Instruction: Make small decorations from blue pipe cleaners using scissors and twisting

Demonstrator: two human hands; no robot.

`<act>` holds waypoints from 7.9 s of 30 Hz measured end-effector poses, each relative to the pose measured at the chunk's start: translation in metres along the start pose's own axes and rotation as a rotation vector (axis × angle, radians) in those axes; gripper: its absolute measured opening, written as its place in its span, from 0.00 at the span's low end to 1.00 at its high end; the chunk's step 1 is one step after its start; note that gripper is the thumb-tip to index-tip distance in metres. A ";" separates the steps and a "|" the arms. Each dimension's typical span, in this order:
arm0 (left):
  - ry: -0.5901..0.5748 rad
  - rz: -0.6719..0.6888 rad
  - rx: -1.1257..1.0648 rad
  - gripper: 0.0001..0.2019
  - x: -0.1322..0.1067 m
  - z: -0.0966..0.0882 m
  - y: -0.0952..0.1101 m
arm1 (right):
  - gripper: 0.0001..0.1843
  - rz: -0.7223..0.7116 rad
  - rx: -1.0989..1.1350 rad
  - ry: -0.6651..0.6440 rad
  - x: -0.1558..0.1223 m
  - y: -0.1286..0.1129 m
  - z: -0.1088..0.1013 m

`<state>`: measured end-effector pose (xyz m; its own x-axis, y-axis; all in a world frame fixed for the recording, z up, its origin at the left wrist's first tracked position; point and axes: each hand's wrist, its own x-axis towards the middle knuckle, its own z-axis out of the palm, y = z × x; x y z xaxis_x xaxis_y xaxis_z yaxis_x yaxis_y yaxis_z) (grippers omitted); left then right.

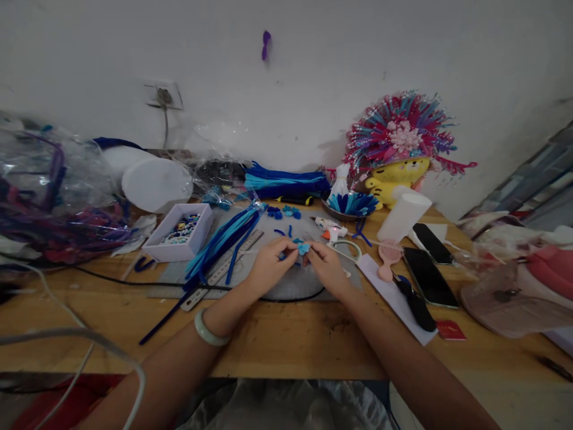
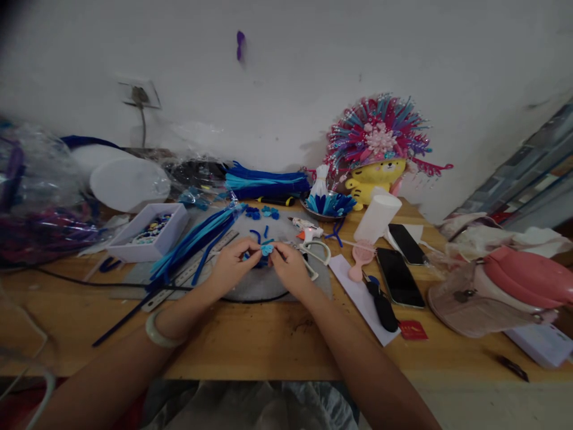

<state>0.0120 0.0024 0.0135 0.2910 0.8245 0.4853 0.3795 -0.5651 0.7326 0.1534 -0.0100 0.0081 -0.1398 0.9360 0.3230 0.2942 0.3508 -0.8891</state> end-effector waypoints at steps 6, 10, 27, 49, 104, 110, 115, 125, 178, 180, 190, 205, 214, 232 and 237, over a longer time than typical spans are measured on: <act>0.075 -0.136 -0.111 0.05 0.001 0.004 -0.003 | 0.10 -0.092 -0.078 0.186 -0.002 0.000 0.003; 0.042 -0.129 -0.120 0.06 0.001 0.002 0.000 | 0.08 0.011 0.065 0.127 0.001 -0.002 -0.003; -0.186 0.121 -0.122 0.05 0.000 -0.006 0.002 | 0.10 0.438 0.692 -0.156 0.002 -0.016 -0.009; 0.033 -0.007 -0.030 0.04 0.001 0.002 -0.008 | 0.07 0.064 -0.008 0.195 0.001 -0.002 0.000; 0.008 0.286 0.367 0.08 -0.002 -0.002 -0.011 | 0.13 0.306 0.672 -0.167 0.005 0.005 -0.005; 0.112 0.508 0.503 0.08 -0.001 -0.006 -0.021 | 0.10 0.364 0.764 -0.152 0.003 0.001 -0.004; 0.012 0.637 0.606 0.08 0.001 -0.013 -0.023 | 0.09 0.405 0.763 -0.122 0.002 0.001 -0.001; -0.014 0.306 0.310 0.09 -0.001 -0.009 -0.010 | 0.09 0.395 0.801 -0.010 -0.001 -0.004 0.005; -0.383 -0.608 -0.873 0.07 0.008 -0.009 0.001 | 0.08 0.198 0.351 -0.151 0.004 -0.005 -0.010; -0.402 -0.676 -0.966 0.08 0.007 -0.006 0.000 | 0.08 0.198 0.363 -0.146 0.004 -0.003 -0.009; -0.199 -0.309 -0.540 0.11 0.007 -0.001 -0.003 | 0.08 0.396 0.644 -0.104 0.008 0.004 -0.012; -0.243 -0.333 -0.561 0.10 0.008 -0.002 -0.009 | 0.09 0.523 0.637 -0.150 0.006 -0.006 -0.012; -0.206 -0.517 -0.749 0.11 0.005 0.002 -0.002 | 0.09 0.418 0.432 -0.131 0.002 -0.010 -0.006; -0.205 -0.598 -0.784 0.12 0.004 0.005 -0.004 | 0.04 -0.116 -0.381 -0.149 0.001 -0.007 -0.017; -0.147 -0.468 -0.664 0.09 0.005 0.006 -0.006 | 0.08 0.327 0.240 -0.153 0.003 -0.006 -0.007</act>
<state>0.0162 0.0101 0.0085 0.3611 0.9321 0.0266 -0.0947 0.0083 0.9955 0.1583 -0.0089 0.0166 -0.2195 0.9753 -0.0236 0.1209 0.0032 -0.9927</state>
